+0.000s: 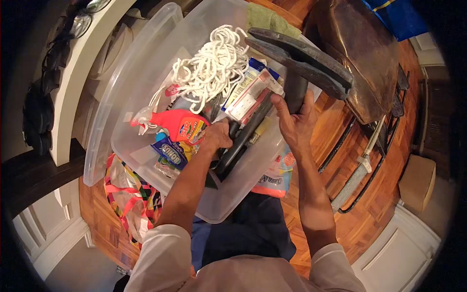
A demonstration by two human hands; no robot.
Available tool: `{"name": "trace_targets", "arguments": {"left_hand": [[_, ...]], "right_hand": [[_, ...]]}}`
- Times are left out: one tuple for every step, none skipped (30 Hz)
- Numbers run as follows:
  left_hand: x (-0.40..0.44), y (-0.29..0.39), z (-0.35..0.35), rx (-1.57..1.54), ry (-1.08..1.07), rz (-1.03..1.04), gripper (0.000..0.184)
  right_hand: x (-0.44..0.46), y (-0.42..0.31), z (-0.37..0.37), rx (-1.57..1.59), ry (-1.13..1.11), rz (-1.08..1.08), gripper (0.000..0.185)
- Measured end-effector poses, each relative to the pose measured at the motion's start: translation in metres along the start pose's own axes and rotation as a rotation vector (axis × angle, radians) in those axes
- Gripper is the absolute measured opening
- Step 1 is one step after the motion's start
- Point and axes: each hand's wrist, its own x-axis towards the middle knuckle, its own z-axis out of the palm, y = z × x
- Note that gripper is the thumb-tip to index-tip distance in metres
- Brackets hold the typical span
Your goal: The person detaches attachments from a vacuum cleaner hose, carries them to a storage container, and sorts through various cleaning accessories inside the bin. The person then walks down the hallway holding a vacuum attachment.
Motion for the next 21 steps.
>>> {"name": "trace_targets", "arguments": {"left_hand": [[-0.001,0.009,0.007,0.141,0.046,-0.068,0.036],[0.002,0.016,0.010,0.280,0.093,-0.135,0.034],[0.003,0.017,0.011,0.274,0.096,-0.127,0.034],[0.003,0.013,0.012,0.209,0.060,-0.108,0.034],[0.003,0.010,0.012,0.147,0.025,-0.093,0.034],[0.003,0.008,0.015,0.131,0.072,-0.082,0.033],[0.006,0.001,0.020,0.137,0.072,-0.084,0.033],[0.009,-0.005,0.020,0.077,0.084,-0.032,0.035],[0.012,-0.011,0.020,0.017,0.096,0.023,0.037],[0.009,-0.012,0.010,0.023,0.099,0.028,0.037],[0.001,-0.012,-0.005,-0.096,0.108,0.061,0.038],[-0.006,-0.010,-0.020,-0.212,0.117,0.091,0.040],[-0.010,-0.008,-0.035,-0.262,0.139,-0.012,0.040],[-0.014,-0.008,-0.047,-0.376,0.169,0.001,0.035],[-0.018,-0.008,-0.060,-0.491,0.202,0.014,0.031],[-0.021,-0.010,-0.071,-0.478,0.217,0.015,0.031],[-0.025,-0.011,-0.082,-0.593,0.228,0.046,0.031],[-0.031,-0.012,-0.091,-0.707,0.239,0.080,0.031],[-0.042,-0.008,-0.102,-0.694,0.257,0.087,0.031],[-0.054,-0.003,-0.110,-0.769,0.294,0.068,0.029],[-0.064,0.004,-0.118,-0.846,0.331,0.053,0.027]], "right_hand": [[0.002,0.001,-0.001,-0.042,0.002,-0.040,0.042],[0.004,0.001,-0.002,-0.052,0.005,-0.052,0.042],[0.004,0.002,-0.002,-0.098,0.007,-0.066,0.042],[0.002,0.002,-0.003,-0.142,0.007,-0.075,0.042],[0.001,0.003,-0.004,-0.145,0.008,-0.076,0.042],[0.001,0.004,-0.003,-0.160,0.028,-0.112,0.043],[0.000,0.005,-0.002,-0.174,0.052,-0.146,0.043],[0.000,0.005,-0.001,-0.169,0.057,-0.147,0.043],[-0.001,0.005,-0.001,-0.174,0.066,-0.139,0.045],[-0.001,0.004,-0.002,-0.182,0.077,-0.130,0.047],[-0.002,0.003,-0.003,-0.183,0.083,-0.130,0.047],[-0.001,0.001,-0.004,-0.172,0.066,-0.119,0.046],[-0.002,-0.001,-0.005,-0.158,0.049,-0.107,0.046],[-0.003,-0.003,-0.005,-0.148,0.059,-0.110,0.046],[-0.004,-0.004,-0.006,-0.113,0.054,-0.075,0.046],[-0.004,-0.005,-0.006,-0.075,0.046,-0.044,0.047],[-0.003,-0.005,-0.005,-0.058,0.052,-0.054,0.047],[-0.003,-0.002,-0.004,-0.125,0.076,-0.076,0.048],[-0.003,0.001,-0.003,-0.192,0.104,-0.100,0.050],[-0.003,0.005,-0.003,-0.145,0.066,-0.056,0.053],[-0.004,0.008,-0.003,-0.133,0.076,-0.070,0.053]]}}
